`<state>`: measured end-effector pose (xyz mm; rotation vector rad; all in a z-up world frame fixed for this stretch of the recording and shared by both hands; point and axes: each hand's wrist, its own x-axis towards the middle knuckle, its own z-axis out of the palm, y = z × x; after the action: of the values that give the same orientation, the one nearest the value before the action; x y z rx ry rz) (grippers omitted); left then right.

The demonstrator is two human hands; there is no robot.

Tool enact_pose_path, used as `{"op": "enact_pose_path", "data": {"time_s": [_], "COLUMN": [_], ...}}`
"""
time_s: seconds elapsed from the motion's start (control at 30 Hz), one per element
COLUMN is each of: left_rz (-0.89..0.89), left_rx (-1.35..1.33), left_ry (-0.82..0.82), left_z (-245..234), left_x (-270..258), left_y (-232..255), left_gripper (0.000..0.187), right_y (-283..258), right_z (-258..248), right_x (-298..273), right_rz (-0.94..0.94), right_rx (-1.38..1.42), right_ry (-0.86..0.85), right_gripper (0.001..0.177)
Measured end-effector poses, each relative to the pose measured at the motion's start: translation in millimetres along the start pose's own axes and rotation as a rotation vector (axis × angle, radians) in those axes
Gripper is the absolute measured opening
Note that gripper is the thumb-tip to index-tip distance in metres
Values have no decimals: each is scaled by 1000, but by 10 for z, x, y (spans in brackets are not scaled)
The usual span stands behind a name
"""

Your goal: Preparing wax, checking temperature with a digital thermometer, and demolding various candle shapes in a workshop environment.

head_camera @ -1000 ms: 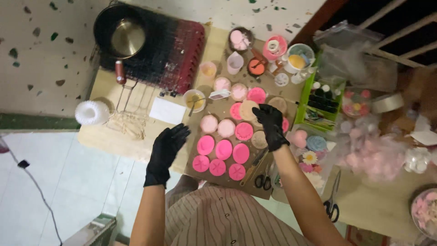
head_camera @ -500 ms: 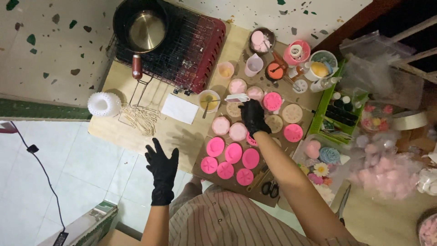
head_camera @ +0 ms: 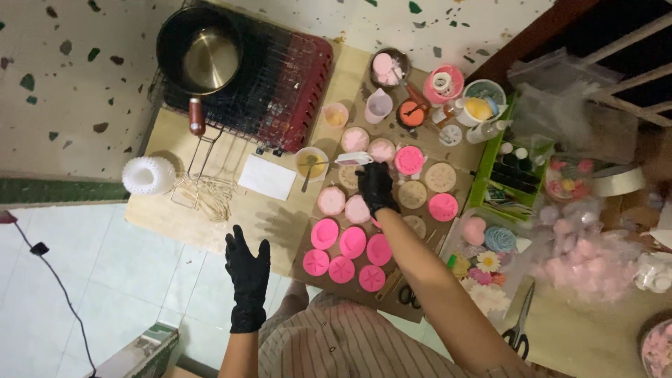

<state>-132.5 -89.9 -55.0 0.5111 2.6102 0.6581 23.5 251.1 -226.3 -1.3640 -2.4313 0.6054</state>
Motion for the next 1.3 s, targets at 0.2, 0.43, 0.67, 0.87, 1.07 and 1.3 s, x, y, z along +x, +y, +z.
{"op": "enact_pose_path", "data": {"time_s": [0.2,0.43,0.67,0.87,1.07,1.3], "left_rz": [40,108,105,118,144,213], "left_rx": [-1,-38,-11,-53,-59,-107], "left_ry": [-12,31,57,89,114,116], "left_z": [2,116,89,116,112,94], "left_x": [-36,-81,-127,-153,-179,-290], "left_y": [93,-11,-26,-111,-136,75], "left_gripper": [87,82,78,75,72,62], "right_y": [-432,-412,-84,165,-252,-380], "right_z": [-460,-352,90,170,-836,-1012], "right_x": [-5,-100,-78,15,383,469], "right_rz": [-46,-167,-190,-168,108,143], "right_rx": [-96,286,-45,109,-152,-223], "right_ry": [47,-29,-190,47,50,-78], "right_gripper": [23,34,19,24,86,94]}}
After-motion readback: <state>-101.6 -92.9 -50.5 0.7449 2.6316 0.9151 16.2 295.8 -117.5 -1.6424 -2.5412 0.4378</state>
